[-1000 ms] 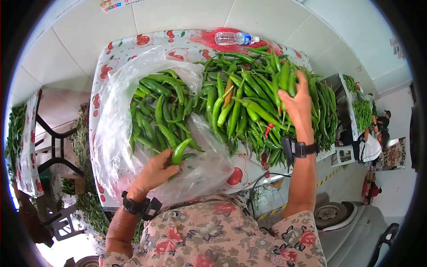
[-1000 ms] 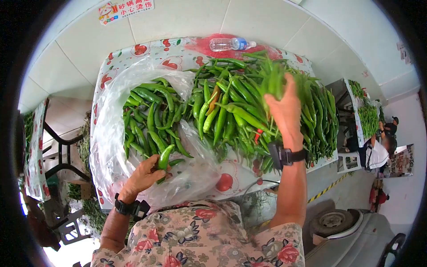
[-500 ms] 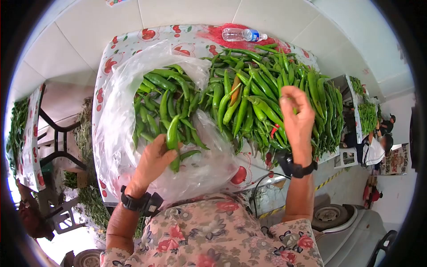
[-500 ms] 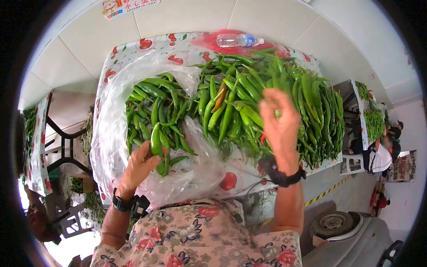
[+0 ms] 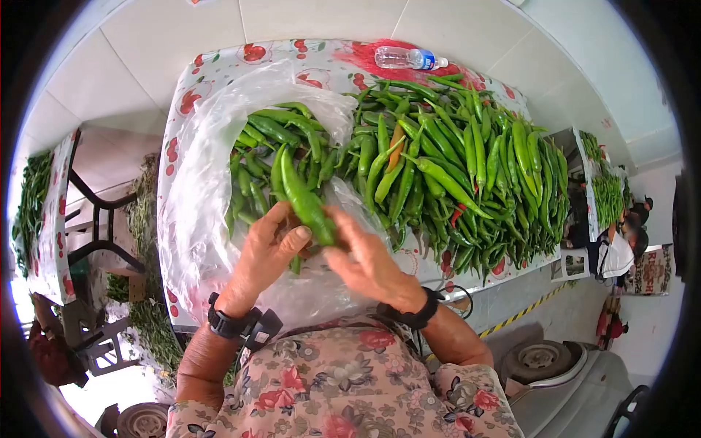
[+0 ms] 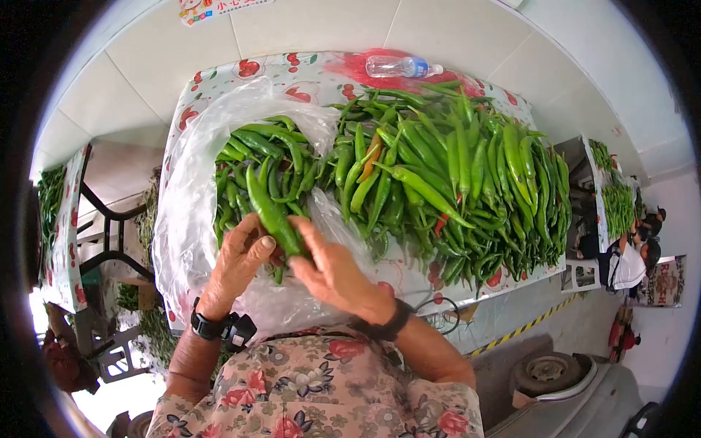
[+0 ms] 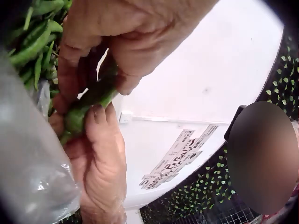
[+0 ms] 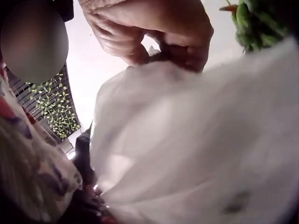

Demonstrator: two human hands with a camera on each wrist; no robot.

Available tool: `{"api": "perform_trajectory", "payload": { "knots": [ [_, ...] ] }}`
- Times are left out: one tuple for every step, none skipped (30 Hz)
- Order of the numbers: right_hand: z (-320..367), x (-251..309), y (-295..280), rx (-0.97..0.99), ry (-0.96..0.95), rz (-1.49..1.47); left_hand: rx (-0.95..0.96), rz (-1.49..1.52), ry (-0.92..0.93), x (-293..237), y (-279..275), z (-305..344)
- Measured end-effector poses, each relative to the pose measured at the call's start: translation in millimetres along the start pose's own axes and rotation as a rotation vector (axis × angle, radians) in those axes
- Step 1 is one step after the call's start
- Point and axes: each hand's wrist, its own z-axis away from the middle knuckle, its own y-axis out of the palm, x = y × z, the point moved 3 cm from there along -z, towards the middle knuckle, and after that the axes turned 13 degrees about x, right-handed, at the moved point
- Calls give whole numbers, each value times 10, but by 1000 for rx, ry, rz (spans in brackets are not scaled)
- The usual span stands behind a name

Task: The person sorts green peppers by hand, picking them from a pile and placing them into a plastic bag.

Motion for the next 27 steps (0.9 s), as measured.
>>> {"api": "perform_trajectory", "payload": {
  "knots": [
    [33,54,-120,-51,20,16,0,-14,19,34,1,11],
    [60,46,-267,-139,4,74,1,-29,41,89,7,7],
    [83,41,-438,-228,-14,135,3,-45,66,116,8,2],
    [113,50,-609,-319,-32,197,13,-121,43,125,-3,8],
    [172,99,-792,-440,16,187,23,-196,19,139,-22,22],
    [242,159,-981,-561,64,177,35,-272,-6,156,-37,36],
    [322,173,-1180,-654,17,294,41,-268,-23,177,-49,52],
    [410,186,-1381,-744,-32,412,46,-265,-41,199,-60,71],
    [504,176,-1561,-841,-19,460,51,-263,-59,220,-69,90],
    [602,165,-1723,-938,-6,506,36,-245,-56,236,-77,110],
    [689,148,-1858,-988,0,574,20,-228,-55,253,-83,132],
    [773,113,-1983,-1037,5,642,4,-211,-54,273,-94,154],
    [839,39,-2099,-1051,88,787,-18,-222,-59,301,-117,179],
    [873,-80,-2197,-969,169,892,-39,-233,-64,337,-148,201],
    [862,-145,-2248,-883,250,993,-60,-245,-68,368,-185,213],
    [864,-211,-2270,-794,331,1091,-61,-262,-58,395,-224,218],
    [881,-298,-2239,-761,376,1058,-65,-279,-50,423,-267,227],
    [887,-264,-2220,-784,347,1084,-77,-296,-48,439,-299,255],
    [874,-207,-2204,-801,312,1101,-116,-331,-38,425,-326,274],
    [847,-159,-2163,-811,275,1111,-159,-368,-37,399,-354,285],
    [820,-91,-2099,-866,193,1155,-206,-407,-40,377,-394,306],
    [754,11,-1982,-916,111,1144,-254,-414,-43,366,-437,325],
    [674,90,-1878,-885,131,857,-300,-420,-46,362,-475,338],
    [581,124,-1728,-843,156,577,-344,-425,-47,374,-517,363],
    [470,97,-1559,-717,117,503,-355,-400,-83,441,-562,380],
    [361,92,-1382,-595,77,433,-337,-387,-93,504,-550,405],
    [239,123,-1127,-440,103,378,-318,-371,-99,559,-522,406]
  ]
}}
